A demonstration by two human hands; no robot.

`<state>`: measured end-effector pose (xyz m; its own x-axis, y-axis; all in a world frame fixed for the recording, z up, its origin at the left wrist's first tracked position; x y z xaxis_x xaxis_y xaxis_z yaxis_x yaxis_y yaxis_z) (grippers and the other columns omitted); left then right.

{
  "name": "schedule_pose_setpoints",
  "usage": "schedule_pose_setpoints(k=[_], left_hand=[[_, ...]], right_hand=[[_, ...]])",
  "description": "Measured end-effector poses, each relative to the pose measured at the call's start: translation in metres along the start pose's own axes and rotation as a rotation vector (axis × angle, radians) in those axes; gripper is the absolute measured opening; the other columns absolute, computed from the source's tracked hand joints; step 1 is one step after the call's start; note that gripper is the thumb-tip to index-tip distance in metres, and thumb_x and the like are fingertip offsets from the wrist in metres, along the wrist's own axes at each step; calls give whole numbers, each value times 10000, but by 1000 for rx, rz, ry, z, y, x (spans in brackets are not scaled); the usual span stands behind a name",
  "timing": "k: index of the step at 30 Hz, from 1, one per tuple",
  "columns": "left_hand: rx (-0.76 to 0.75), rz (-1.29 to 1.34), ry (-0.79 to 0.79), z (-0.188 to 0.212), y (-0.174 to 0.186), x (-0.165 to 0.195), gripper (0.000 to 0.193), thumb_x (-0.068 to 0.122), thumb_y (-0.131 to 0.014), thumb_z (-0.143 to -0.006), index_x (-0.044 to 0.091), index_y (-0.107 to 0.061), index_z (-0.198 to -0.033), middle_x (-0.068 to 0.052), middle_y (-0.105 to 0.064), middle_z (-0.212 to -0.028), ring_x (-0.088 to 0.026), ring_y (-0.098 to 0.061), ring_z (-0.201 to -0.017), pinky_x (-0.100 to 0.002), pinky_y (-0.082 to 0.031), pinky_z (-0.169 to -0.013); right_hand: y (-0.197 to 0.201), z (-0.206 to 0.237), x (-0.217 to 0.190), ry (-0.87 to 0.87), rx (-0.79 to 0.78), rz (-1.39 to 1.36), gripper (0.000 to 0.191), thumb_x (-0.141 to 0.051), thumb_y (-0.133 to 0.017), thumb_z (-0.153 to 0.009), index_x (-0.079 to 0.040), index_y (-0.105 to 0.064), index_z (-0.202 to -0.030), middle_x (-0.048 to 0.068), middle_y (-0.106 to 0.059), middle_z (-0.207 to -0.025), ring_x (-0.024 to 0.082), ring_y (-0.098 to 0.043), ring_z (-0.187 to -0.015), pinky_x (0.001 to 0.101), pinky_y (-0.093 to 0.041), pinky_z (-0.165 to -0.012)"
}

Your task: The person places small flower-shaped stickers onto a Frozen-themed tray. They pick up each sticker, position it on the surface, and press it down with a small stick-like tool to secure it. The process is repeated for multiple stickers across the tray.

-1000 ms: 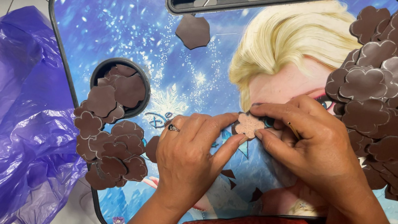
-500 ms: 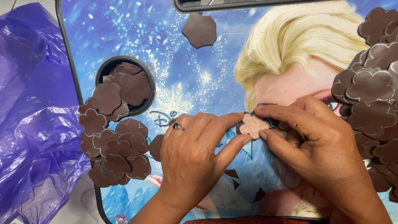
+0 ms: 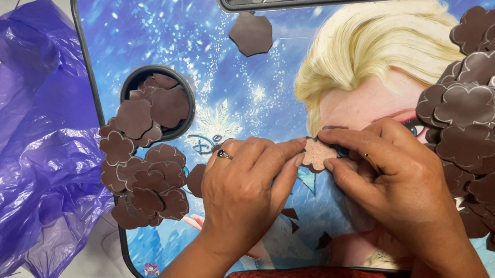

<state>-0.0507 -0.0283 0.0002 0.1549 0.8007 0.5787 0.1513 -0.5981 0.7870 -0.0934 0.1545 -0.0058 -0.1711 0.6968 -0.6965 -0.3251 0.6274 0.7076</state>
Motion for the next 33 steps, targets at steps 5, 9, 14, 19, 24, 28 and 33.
schedule_pose_setpoints(k=[5,9,14,19,24,28,33], left_hand=[[22,11,-19,5,-2,-2,229,160,-782,-920,147,-749,-1146,10,-651,-890,-192,-605,-806,-346,-472,-753],[33,-74,-166,9,-5,1,313,124,-732,-957,192,-731,-1263,29,-612,-1006,-172,-585,-878,-330,-481,-790],[-51,-291,-256,17,-11,14,358,181,-667,-969,168,-695,-1326,44,-583,-1049,-142,-549,-896,-314,-415,-703],[-103,-435,-273,19,-14,22,424,155,-632,-930,167,-679,-1351,39,-547,-916,-130,-534,-805,-306,-374,-641],[-144,-527,-290,23,-15,26,464,144,-595,-904,159,-675,-1361,10,-476,-737,-151,-527,-700,-304,-394,-628],[-145,-608,-283,27,-23,32,450,164,-593,-930,128,-661,-1373,20,-471,-721,-131,-525,-679,-288,-384,-603],[-142,-706,-290,35,-27,35,438,210,-566,-962,124,-635,-1386,13,-475,-720,-133,-540,-684,-278,-371,-599]], right_hand=[[0,0,-1,3,10,-29,410,-113,-830,-764,-180,-772,-1165,13,-579,-775,103,-584,-629,270,-497,-579],[-1,0,-2,-5,25,-19,406,-113,-841,-763,-182,-779,-1158,17,-574,-766,117,-567,-618,277,-488,-576],[0,0,1,-20,43,-67,364,-101,-836,-783,-120,-778,-1142,16,-615,-794,102,-591,-637,271,-499,-579],[17,15,11,-90,209,-696,201,-132,-600,-999,29,-710,-1048,94,-666,-1011,151,-635,-842,262,-527,-746],[14,26,14,137,396,-680,447,-360,-478,-1128,53,-635,-1060,143,-603,-1087,184,-619,-958,281,-522,-904],[5,33,14,89,467,-498,442,-378,-493,-1111,40,-637,-1096,116,-648,-1010,133,-618,-760,231,-517,-713],[3,27,6,241,339,-365,276,-238,-525,-1137,21,-619,-1111,125,-654,-1077,215,-633,-919,290,-533,-827]])
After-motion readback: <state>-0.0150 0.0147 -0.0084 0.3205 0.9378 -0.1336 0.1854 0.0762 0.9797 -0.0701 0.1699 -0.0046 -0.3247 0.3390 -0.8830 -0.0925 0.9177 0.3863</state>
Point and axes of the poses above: each hand's wrist, its own z-axis away from the middle knuckle, its own y-axis out of the back of the hand, x = y × z, the point moved 4 cm from there along -z, towards the middle knuckle
